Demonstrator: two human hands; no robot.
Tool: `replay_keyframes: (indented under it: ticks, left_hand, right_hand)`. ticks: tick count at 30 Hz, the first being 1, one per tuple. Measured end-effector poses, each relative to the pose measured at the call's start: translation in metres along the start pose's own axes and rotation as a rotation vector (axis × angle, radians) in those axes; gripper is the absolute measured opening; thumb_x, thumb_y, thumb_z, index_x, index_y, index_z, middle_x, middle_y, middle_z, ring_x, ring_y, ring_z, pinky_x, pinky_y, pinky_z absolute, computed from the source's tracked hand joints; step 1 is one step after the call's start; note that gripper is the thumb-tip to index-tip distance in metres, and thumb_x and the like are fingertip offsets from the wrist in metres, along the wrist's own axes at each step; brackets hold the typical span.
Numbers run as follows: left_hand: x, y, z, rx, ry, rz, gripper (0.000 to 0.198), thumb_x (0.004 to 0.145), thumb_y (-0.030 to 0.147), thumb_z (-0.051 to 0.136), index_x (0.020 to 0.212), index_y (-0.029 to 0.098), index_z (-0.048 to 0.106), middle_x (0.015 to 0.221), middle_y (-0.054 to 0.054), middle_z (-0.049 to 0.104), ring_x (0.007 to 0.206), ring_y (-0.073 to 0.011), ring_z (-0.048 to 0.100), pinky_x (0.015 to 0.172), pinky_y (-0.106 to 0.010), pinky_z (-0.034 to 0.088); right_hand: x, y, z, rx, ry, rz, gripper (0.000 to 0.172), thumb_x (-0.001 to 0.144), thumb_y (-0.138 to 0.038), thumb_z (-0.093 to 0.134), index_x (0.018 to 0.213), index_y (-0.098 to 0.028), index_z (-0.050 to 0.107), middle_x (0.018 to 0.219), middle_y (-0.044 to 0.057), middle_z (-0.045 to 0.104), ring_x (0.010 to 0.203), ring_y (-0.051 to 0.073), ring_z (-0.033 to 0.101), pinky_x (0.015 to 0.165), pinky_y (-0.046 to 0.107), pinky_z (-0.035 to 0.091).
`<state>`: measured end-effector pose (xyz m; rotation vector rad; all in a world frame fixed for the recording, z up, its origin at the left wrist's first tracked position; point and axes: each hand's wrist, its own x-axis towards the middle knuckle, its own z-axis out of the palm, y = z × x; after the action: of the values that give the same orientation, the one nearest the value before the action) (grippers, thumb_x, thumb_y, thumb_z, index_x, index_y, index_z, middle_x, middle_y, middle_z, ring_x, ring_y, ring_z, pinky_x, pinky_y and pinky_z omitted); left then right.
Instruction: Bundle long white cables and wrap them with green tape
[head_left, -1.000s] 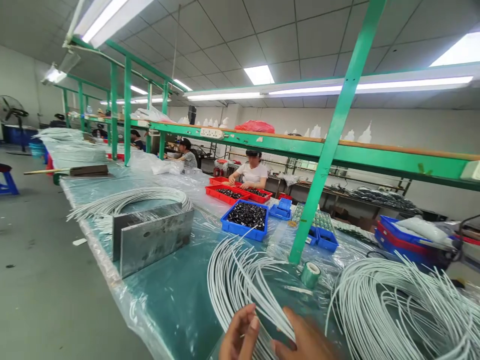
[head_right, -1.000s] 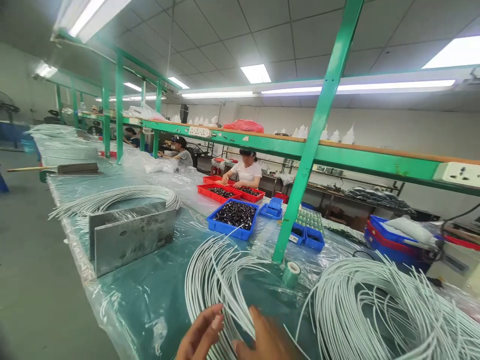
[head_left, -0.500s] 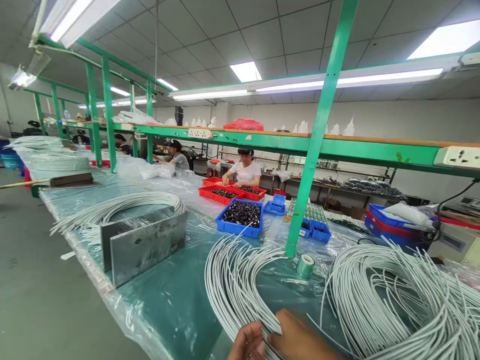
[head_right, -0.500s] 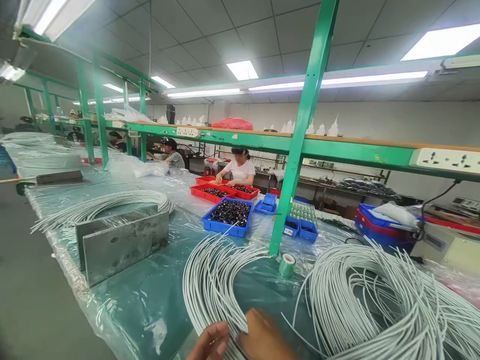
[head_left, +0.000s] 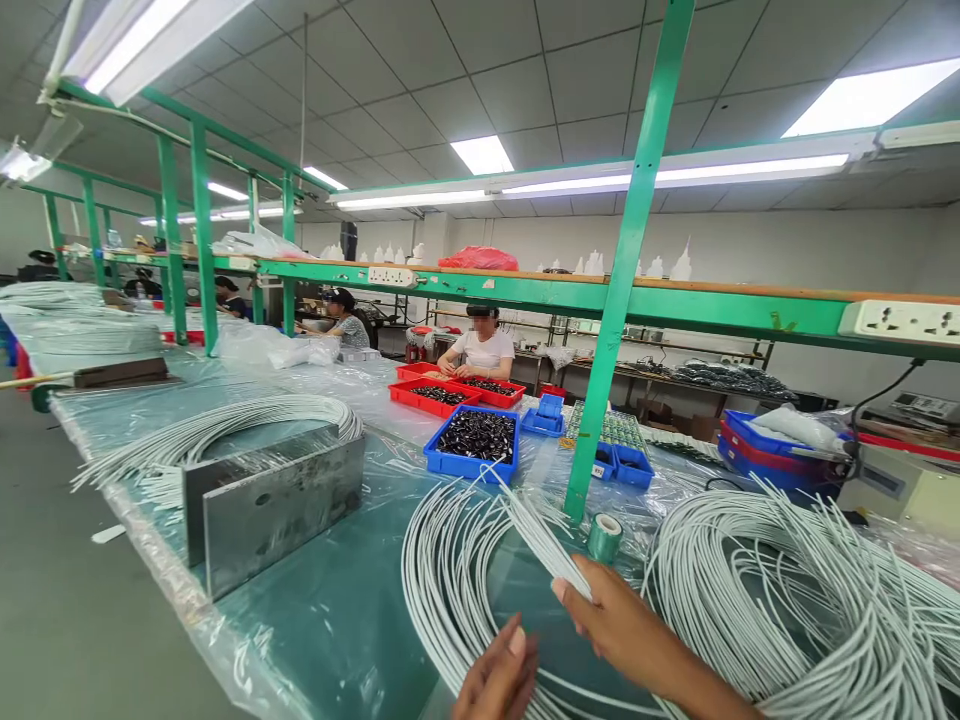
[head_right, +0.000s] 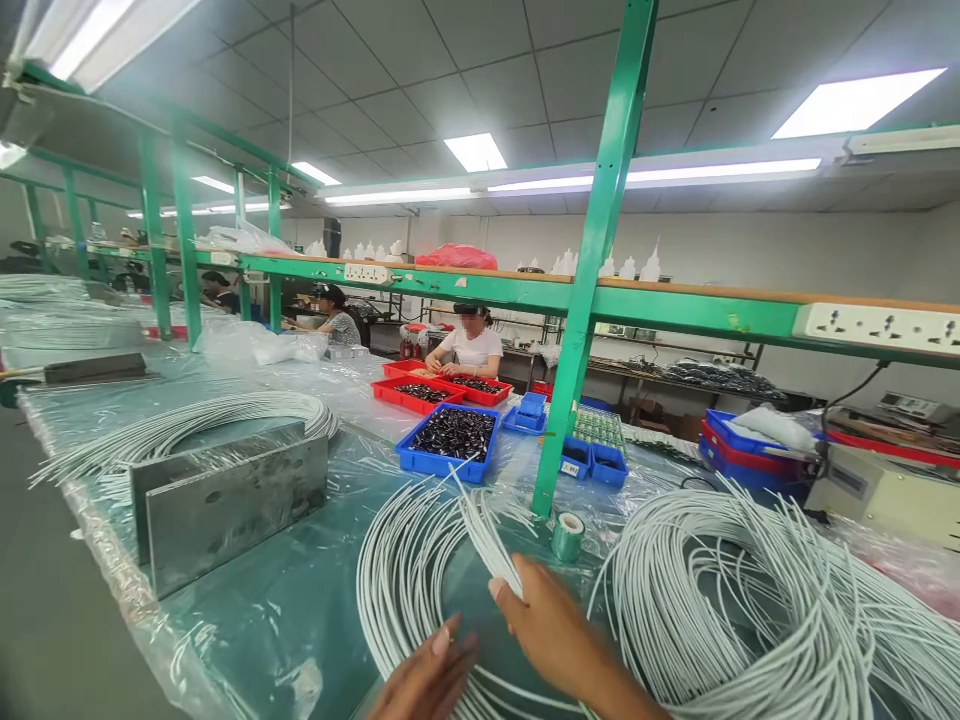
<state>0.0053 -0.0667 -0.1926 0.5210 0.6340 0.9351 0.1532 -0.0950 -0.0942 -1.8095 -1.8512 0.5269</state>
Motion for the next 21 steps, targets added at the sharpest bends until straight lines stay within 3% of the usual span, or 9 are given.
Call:
replay_keyframes:
  ticks: [3,5,7,9,12,15,18,21]
  left_hand:
    - [0.0,0.03,0.051,-0.096,-0.115,-0.038,0.037,0.075,0.042,0.061,0.098,0.013,0.055,0.088,-0.012,0.067,0.089,-0.0249,0.064,0.08,-0.034,0.049]
    - [0.002,0.052,0.083,-0.184,-0.063,0.002,0.007,0.085,0.021,0.05,0.085,0.013,0.051,0.065,-0.005,0.064,0.063,-0.0148,0.065,0.06,-0.022,0.05]
    - [0.004,0.075,0.108,-0.205,-0.141,0.009,0.025,0.091,0.008,0.03,0.072,0.014,0.045,0.043,0.006,0.047,0.032,-0.0023,0.045,0.038,-0.01,0.035]
    - [0.003,0.1,0.126,-0.192,-0.257,0.012,0.034,0.093,0.008,0.02,0.068,0.014,0.043,0.038,0.01,0.033,0.025,0.0001,0.032,0.032,-0.009,0.022]
    - [-0.004,0.138,0.143,-0.156,-0.388,0.041,0.036,0.093,0.011,0.019,0.069,0.013,0.046,0.04,0.01,0.03,0.026,0.0003,0.029,0.031,-0.01,0.016]
    - [-0.016,0.166,0.158,-0.045,-0.513,0.124,0.037,0.094,0.016,0.02,0.071,0.013,0.048,0.044,0.009,0.023,0.028,0.0001,0.024,0.033,-0.011,0.011]
    - [-0.028,0.186,0.169,0.071,-0.604,0.25,0.039,0.095,0.02,0.018,0.072,0.012,0.048,0.046,0.01,0.016,0.031,0.0002,0.017,0.034,-0.011,0.008]
    - [-0.038,0.21,0.166,-0.043,-0.583,0.259,0.034,0.094,0.026,0.028,0.072,0.012,0.05,0.044,0.01,0.018,0.032,0.0008,0.012,0.034,-0.01,0.004]
  right_hand:
    - [-0.018,-0.008,0.002,0.072,-0.056,-0.063,0.022,0.077,-0.029,0.046,0.093,-0.018,0.056,0.089,0.004,0.063,0.082,0.02,0.057,0.069,0.026,0.041]
    - [-0.031,-0.01,0.002,0.036,-0.104,-0.026,0.026,0.069,-0.023,0.052,0.094,-0.018,0.057,0.09,0.004,0.063,0.08,0.02,0.057,0.067,0.025,0.04]
    - [-0.043,-0.004,-0.004,0.011,-0.118,0.032,0.028,0.065,-0.02,0.055,0.093,-0.018,0.058,0.081,0.002,0.063,0.071,0.016,0.056,0.059,0.021,0.037]
    - [-0.056,0.013,-0.02,-0.005,-0.094,0.031,0.022,0.066,-0.019,0.055,0.087,-0.02,0.059,0.072,-0.002,0.061,0.062,0.012,0.053,0.052,0.017,0.034]
    - [-0.076,0.055,-0.063,-0.176,0.023,-0.094,0.008,0.067,-0.014,0.05,0.07,-0.019,0.056,0.06,-0.006,0.055,0.054,0.009,0.05,0.048,0.016,0.032]
    - [-0.086,0.092,-0.126,-0.315,0.19,-0.156,0.02,0.066,-0.007,0.043,0.077,-0.02,0.055,0.07,-0.003,0.06,0.064,0.012,0.056,0.057,0.019,0.04]
    - [-0.079,0.106,-0.193,-0.419,0.36,-0.159,0.027,0.069,-0.007,0.039,0.09,-0.019,0.053,0.089,0.003,0.062,0.081,0.017,0.057,0.072,0.027,0.04]
    - [-0.065,0.111,-0.227,-0.526,0.455,-0.148,0.028,0.075,-0.009,0.039,0.098,-0.017,0.053,0.101,0.008,0.06,0.094,0.021,0.054,0.081,0.032,0.037]
